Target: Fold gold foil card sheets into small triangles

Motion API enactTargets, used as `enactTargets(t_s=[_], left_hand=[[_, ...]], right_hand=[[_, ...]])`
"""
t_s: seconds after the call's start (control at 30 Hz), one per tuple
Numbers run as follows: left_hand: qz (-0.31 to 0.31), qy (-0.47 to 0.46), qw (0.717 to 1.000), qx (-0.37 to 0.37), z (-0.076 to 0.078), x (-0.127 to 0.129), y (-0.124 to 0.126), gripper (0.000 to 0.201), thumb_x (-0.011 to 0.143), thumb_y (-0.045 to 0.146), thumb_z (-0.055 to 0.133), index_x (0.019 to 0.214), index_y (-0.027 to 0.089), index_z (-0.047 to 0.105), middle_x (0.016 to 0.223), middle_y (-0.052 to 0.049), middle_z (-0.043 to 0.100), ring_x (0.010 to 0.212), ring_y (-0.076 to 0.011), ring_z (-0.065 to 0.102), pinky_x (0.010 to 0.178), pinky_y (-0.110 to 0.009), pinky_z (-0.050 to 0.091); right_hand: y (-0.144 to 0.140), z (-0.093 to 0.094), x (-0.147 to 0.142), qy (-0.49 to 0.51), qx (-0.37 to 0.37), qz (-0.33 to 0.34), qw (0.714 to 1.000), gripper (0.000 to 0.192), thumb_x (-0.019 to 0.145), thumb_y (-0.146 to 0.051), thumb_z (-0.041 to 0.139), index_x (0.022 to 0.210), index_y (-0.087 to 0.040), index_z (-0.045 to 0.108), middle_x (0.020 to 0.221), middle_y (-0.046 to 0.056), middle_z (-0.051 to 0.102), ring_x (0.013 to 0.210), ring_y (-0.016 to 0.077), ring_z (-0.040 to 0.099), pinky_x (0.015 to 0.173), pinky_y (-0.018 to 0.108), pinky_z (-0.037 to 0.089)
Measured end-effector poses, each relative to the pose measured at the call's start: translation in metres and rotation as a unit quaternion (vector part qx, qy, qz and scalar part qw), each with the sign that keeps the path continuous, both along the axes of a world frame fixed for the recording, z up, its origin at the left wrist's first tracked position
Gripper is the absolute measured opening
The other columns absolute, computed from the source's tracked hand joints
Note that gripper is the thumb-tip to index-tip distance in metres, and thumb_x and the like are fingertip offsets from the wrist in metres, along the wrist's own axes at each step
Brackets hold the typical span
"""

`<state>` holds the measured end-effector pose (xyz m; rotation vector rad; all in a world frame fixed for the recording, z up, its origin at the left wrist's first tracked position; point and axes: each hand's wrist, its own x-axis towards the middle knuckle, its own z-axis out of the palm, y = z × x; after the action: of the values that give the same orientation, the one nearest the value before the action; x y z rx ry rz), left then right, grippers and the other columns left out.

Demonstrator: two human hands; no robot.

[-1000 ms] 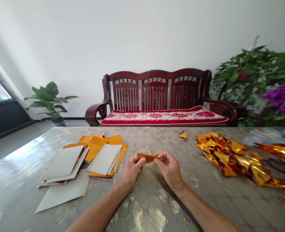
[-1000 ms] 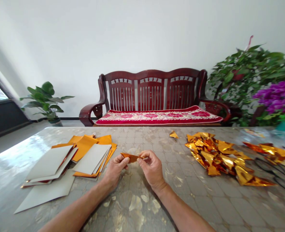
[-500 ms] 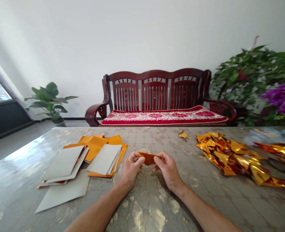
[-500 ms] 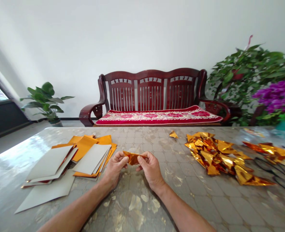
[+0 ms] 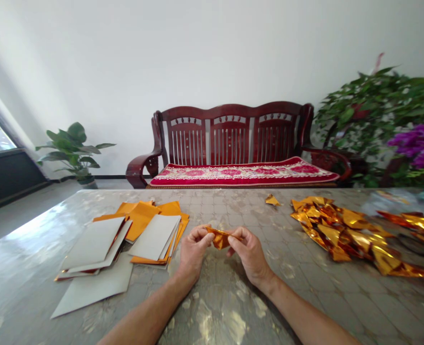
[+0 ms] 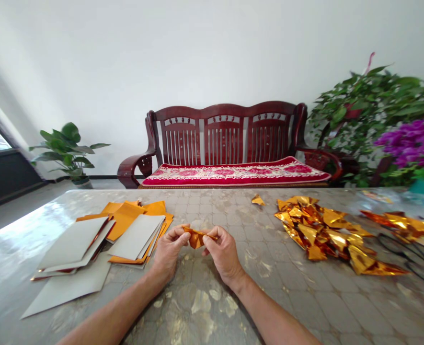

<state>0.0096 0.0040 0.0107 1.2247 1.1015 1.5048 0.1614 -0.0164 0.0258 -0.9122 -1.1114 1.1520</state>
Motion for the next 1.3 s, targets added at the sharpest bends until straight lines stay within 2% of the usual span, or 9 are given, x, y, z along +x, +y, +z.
enactTargets(t_s=[0.07, 0.23, 0.33, 0.43, 0.67, 0.8, 0.87, 1.03, 1.3], left_hand=[[0.005, -0.012, 1.000, 0.007, 0.003, 0.000, -0.001, 0.019, 0.067, 0.031, 0.074, 0.057, 0.020, 0.062, 0.078, -0.003, 0.068, 0.096, -0.0214, 0.062, 0.087, -0.029, 0.044], [0.008, -0.033, 0.999, 0.011, 0.010, 0.000, -0.002, 0.023, 0.064, 0.033, 0.078, 0.063, 0.019, 0.059, 0.093, -0.006, 0.071, 0.090, -0.0204, 0.064, 0.085, -0.030, 0.047], [0.005, -0.043, 0.999, 0.016, 0.012, 0.001, -0.003, 0.029, 0.063, 0.035, 0.079, 0.062, 0.019, 0.055, 0.078, -0.002, 0.068, 0.074, -0.0157, 0.061, 0.072, -0.026, 0.047], [0.008, -0.041, 0.999, 0.017, 0.012, 0.002, -0.003, 0.032, 0.065, 0.035, 0.078, 0.061, 0.019, 0.051, 0.063, 0.004, 0.057, 0.061, -0.0112, 0.053, 0.063, -0.022, 0.042], [0.043, -0.014, 0.999, 0.022, 0.005, 0.002, 0.000, 0.033, 0.066, 0.036, 0.077, 0.067, 0.020, 0.048, 0.062, 0.006, 0.050, 0.057, -0.0085, 0.048, 0.056, -0.020, 0.038], [0.059, -0.001, 0.998, 0.025, 0.000, 0.001, 0.003, 0.035, 0.067, 0.033, 0.078, 0.085, 0.021, 0.050, 0.065, 0.008, 0.052, 0.057, -0.0088, 0.051, 0.056, -0.019, 0.040], [0.051, -0.005, 0.998, 0.020, 0.000, 0.001, 0.003, 0.038, 0.068, 0.032, 0.078, 0.093, 0.021, 0.052, 0.067, 0.008, 0.055, 0.059, -0.0096, 0.053, 0.057, -0.020, 0.042], [0.020, -0.012, 1.000, -0.002, 0.001, 0.001, 0.003, 0.030, 0.069, 0.037, 0.076, 0.078, 0.019, 0.052, 0.062, 0.007, 0.053, 0.053, -0.0083, 0.050, 0.052, -0.019, 0.039], [-0.036, -0.002, 0.999, -0.027, 0.006, -0.003, 0.002, 0.027, 0.073, 0.039, 0.072, 0.082, 0.017, 0.059, 0.059, 0.007, 0.053, 0.050, -0.0072, 0.046, 0.049, -0.018, 0.034]], right_hand=[[0.001, -0.001, 0.000, 0.008, -0.005, 0.004, 1.000, 0.032, 0.071, -0.045, 0.075, 0.069, -0.021, 0.054, 0.076, 0.003, 0.070, 0.067, 0.0187, 0.065, 0.049, 0.026, 0.052], [0.001, 0.000, 0.000, 0.027, -0.021, 0.033, 0.999, 0.033, 0.074, -0.048, 0.072, 0.072, -0.021, 0.053, 0.074, 0.003, 0.072, 0.066, 0.0204, 0.068, 0.050, 0.026, 0.049], [0.001, 0.001, 0.000, 0.036, -0.033, 0.035, 0.998, 0.034, 0.072, -0.048, 0.073, 0.072, -0.021, 0.053, 0.072, 0.002, 0.072, 0.065, 0.0202, 0.068, 0.050, 0.026, 0.048], [0.001, 0.001, -0.001, 0.041, -0.042, 0.031, 0.998, 0.033, 0.071, -0.046, 0.075, 0.072, -0.021, 0.053, 0.070, 0.001, 0.070, 0.063, 0.0189, 0.067, 0.049, 0.025, 0.047], [0.001, -0.001, -0.002, 0.049, -0.051, 0.031, 0.997, 0.035, 0.069, -0.046, 0.077, 0.070, -0.021, 0.053, 0.071, 0.001, 0.070, 0.064, 0.0189, 0.066, 0.048, 0.024, 0.048], [0.002, -0.002, -0.002, 0.042, -0.052, 0.025, 0.997, 0.035, 0.069, -0.047, 0.077, 0.071, -0.021, 0.055, 0.071, 0.001, 0.070, 0.066, 0.0193, 0.067, 0.049, 0.025, 0.048], [0.003, -0.004, -0.002, 0.038, -0.055, 0.023, 0.997, 0.035, 0.070, -0.048, 0.077, 0.071, -0.021, 0.055, 0.071, 0.001, 0.070, 0.066, 0.0194, 0.067, 0.049, 0.025, 0.049], [0.005, -0.008, -0.003, 0.027, -0.064, 0.009, 0.998, 0.035, 0.069, -0.047, 0.077, 0.069, -0.021, 0.054, 0.067, 0.000, 0.068, 0.062, 0.0180, 0.065, 0.046, 0.024, 0.048], [0.004, -0.009, -0.005, -0.021, -0.061, -0.018, 0.998, 0.032, 0.068, -0.045, 0.075, 0.066, -0.022, 0.053, 0.057, -0.003, 0.063, 0.052, 0.0152, 0.059, 0.044, 0.024, 0.048]])
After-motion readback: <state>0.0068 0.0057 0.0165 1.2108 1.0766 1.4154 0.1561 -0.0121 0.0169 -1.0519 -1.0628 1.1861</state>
